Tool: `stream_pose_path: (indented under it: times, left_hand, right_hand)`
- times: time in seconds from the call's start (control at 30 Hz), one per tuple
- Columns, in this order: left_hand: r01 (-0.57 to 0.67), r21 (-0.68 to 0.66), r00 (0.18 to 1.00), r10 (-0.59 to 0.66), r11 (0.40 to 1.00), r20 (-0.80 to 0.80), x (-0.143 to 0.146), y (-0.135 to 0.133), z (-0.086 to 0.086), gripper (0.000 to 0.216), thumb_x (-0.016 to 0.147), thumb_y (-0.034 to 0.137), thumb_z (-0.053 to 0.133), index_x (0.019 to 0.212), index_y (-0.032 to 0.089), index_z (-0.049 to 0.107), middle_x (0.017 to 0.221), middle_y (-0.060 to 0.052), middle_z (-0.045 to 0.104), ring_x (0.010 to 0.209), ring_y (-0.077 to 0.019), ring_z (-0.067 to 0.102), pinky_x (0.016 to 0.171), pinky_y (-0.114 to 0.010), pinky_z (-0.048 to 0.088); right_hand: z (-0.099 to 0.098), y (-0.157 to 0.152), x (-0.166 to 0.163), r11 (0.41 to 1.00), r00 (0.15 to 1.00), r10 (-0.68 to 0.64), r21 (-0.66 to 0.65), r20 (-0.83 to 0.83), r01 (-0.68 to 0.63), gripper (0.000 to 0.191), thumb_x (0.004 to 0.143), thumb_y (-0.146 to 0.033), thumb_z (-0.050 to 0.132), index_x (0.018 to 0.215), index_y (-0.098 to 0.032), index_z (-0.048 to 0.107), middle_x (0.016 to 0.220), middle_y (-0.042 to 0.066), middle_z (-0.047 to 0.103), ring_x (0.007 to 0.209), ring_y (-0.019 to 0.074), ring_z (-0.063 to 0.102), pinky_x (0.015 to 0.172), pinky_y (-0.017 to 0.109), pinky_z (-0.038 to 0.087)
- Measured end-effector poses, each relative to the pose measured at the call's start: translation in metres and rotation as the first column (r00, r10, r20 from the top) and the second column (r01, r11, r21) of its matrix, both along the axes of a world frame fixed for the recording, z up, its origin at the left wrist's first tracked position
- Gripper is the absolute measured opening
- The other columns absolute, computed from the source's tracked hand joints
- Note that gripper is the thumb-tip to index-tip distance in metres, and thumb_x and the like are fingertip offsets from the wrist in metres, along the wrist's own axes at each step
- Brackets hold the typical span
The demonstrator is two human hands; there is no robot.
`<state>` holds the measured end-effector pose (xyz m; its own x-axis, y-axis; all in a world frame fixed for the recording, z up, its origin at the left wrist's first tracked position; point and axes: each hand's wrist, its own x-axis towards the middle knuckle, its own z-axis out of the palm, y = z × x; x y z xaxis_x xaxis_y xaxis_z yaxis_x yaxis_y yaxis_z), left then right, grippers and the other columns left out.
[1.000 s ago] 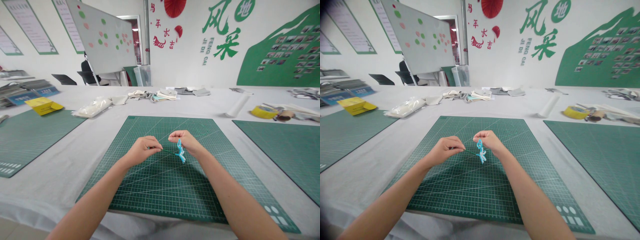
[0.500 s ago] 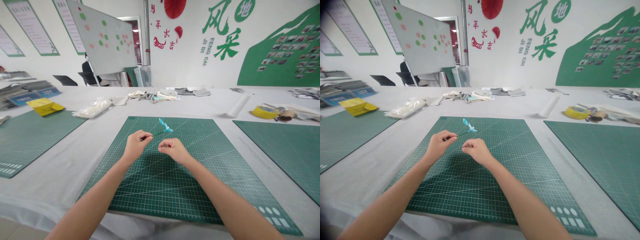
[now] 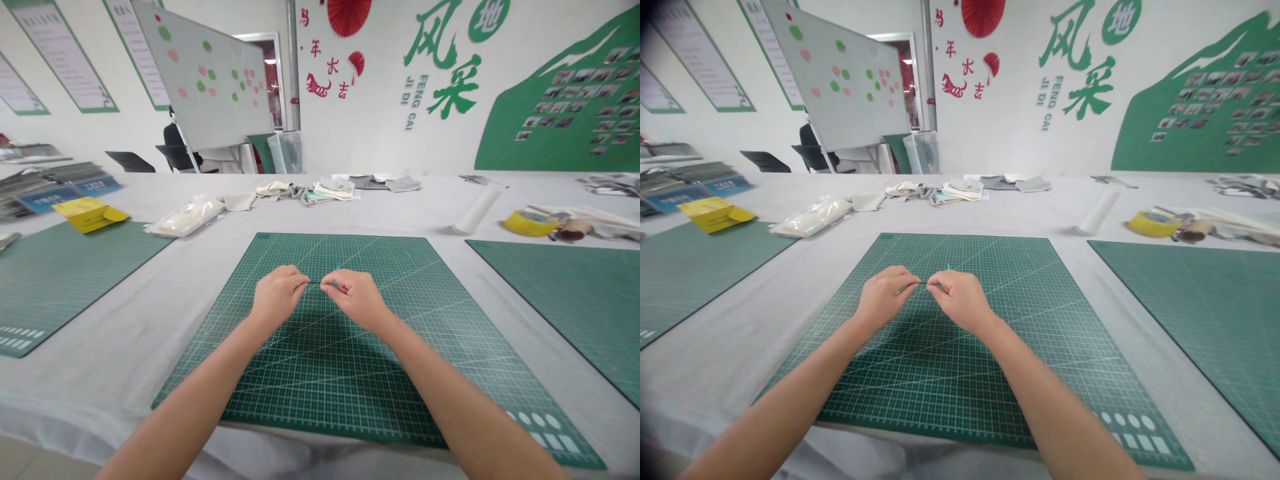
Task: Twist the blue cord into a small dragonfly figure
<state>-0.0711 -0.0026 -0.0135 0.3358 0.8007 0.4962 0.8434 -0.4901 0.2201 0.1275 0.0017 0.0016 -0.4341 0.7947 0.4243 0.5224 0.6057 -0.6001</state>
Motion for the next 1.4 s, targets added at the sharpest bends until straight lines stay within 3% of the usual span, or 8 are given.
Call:
stream_pose_path:
  times: [0.2, 0.4, 0.5, 0.6, 0.83, 1.03, 1.2, 1.4]
  left_hand:
    - [0.116, -0.003, 0.982, -0.115, 0.993, -0.149, 0.001, -0.001, 0.005, 0.022, 0.091, 0.021, 0.050, 0.088, 0.022, 0.072, 0.085, -0.003, 0.068, 0.082, -0.0184, 0.058, 0.070, -0.030, 0.041]
    - [0.273, -0.075, 0.943, -0.282, 0.959, -0.178, 0.003, -0.003, 0.011, 0.024, 0.092, 0.019, 0.048, 0.085, 0.021, 0.071, 0.082, -0.003, 0.067, 0.080, -0.0173, 0.057, 0.071, -0.030, 0.041]
    - [0.321, -0.110, 0.939, -0.332, 0.941, -0.093, 0.002, -0.004, 0.012, 0.024, 0.093, 0.022, 0.048, 0.089, 0.021, 0.071, 0.087, -0.003, 0.069, 0.085, -0.0178, 0.058, 0.074, -0.030, 0.043]
    - [0.358, -0.128, 0.932, -0.362, 0.925, -0.009, 0.001, -0.004, 0.012, 0.024, 0.093, 0.023, 0.048, 0.091, 0.022, 0.072, 0.089, -0.004, 0.070, 0.088, -0.0184, 0.059, 0.077, -0.031, 0.045]
    - [0.435, -0.170, 0.897, -0.410, 0.884, 0.163, 0.003, -0.006, 0.014, 0.020, 0.090, 0.023, 0.053, 0.089, 0.021, 0.073, 0.088, -0.004, 0.069, 0.087, -0.0174, 0.061, 0.078, -0.030, 0.047]
    - [0.423, -0.192, 0.861, -0.327, 0.886, 0.389, 0.005, -0.006, 0.016, 0.015, 0.086, 0.018, 0.057, 0.083, 0.019, 0.071, 0.081, -0.004, 0.066, 0.076, -0.0143, 0.060, 0.071, -0.027, 0.046]
    - [0.274, -0.213, 0.835, -0.122, 0.938, 0.537, 0.001, 0.001, 0.016, 0.014, 0.082, 0.023, 0.062, 0.088, 0.020, 0.073, 0.073, -0.002, 0.061, 0.067, -0.0130, 0.053, 0.063, -0.026, 0.042]
    - [0.292, -0.347, 0.689, 0.056, 0.891, 0.723, -0.002, 0.006, 0.012, 0.019, 0.077, 0.029, 0.066, 0.090, 0.019, 0.075, 0.073, -0.001, 0.055, 0.059, -0.0098, 0.048, 0.053, -0.024, 0.038]
  right_hand:
    - [-0.001, 0.008, 0.009, 0.995, 0.999, -0.032, 0.100, 0.039, 0.028, 0.016, 0.090, -0.025, 0.052, 0.085, -0.022, 0.067, 0.086, 0.001, 0.070, 0.080, 0.0156, 0.061, 0.073, 0.026, 0.040]
    - [-0.003, 0.019, 0.017, 0.998, 0.999, -0.032, 0.048, -0.002, 0.032, 0.015, 0.087, -0.028, 0.057, 0.082, -0.022, 0.069, 0.086, 0.001, 0.071, 0.078, 0.0156, 0.061, 0.073, 0.027, 0.040]
    - [-0.003, 0.026, 0.022, 0.996, 0.997, -0.064, -0.068, -0.046, 0.061, 0.015, 0.083, -0.032, 0.061, 0.078, -0.021, 0.071, 0.069, 0.000, 0.065, 0.063, 0.0129, 0.054, 0.063, 0.027, 0.037]
    - [-0.005, 0.033, 0.028, 0.958, 0.990, -0.069, -0.283, -0.123, 0.032, 0.019, 0.077, -0.038, 0.066, 0.076, -0.019, 0.071, 0.049, -0.005, 0.044, 0.049, 0.0092, 0.035, 0.051, 0.025, 0.027]
    - [-0.009, 0.038, 0.032, 0.811, 0.940, -0.103, -0.574, -0.325, -0.110, 0.028, 0.064, -0.042, 0.072, 0.075, -0.016, 0.068, 0.048, -0.008, 0.036, 0.047, 0.0066, 0.027, 0.047, 0.023, 0.021]
    - [-0.012, 0.036, 0.026, 0.766, 0.923, -0.141, -0.630, -0.359, -0.128, 0.029, 0.060, -0.041, 0.075, 0.069, -0.015, 0.065, 0.053, -0.005, 0.048, 0.049, 0.0067, 0.035, 0.049, 0.023, 0.027]
    - [-0.014, 0.033, 0.020, 0.758, 0.928, -0.103, -0.632, -0.358, -0.160, 0.025, 0.059, -0.037, 0.076, 0.066, -0.015, 0.064, 0.051, -0.005, 0.046, 0.048, 0.0068, 0.035, 0.049, 0.023, 0.027]
    - [-0.013, 0.029, 0.014, 0.739, 0.932, -0.077, -0.648, -0.355, -0.185, 0.022, 0.062, -0.037, 0.074, 0.067, -0.017, 0.065, 0.048, -0.008, 0.040, 0.046, 0.0060, 0.030, 0.048, 0.023, 0.024]
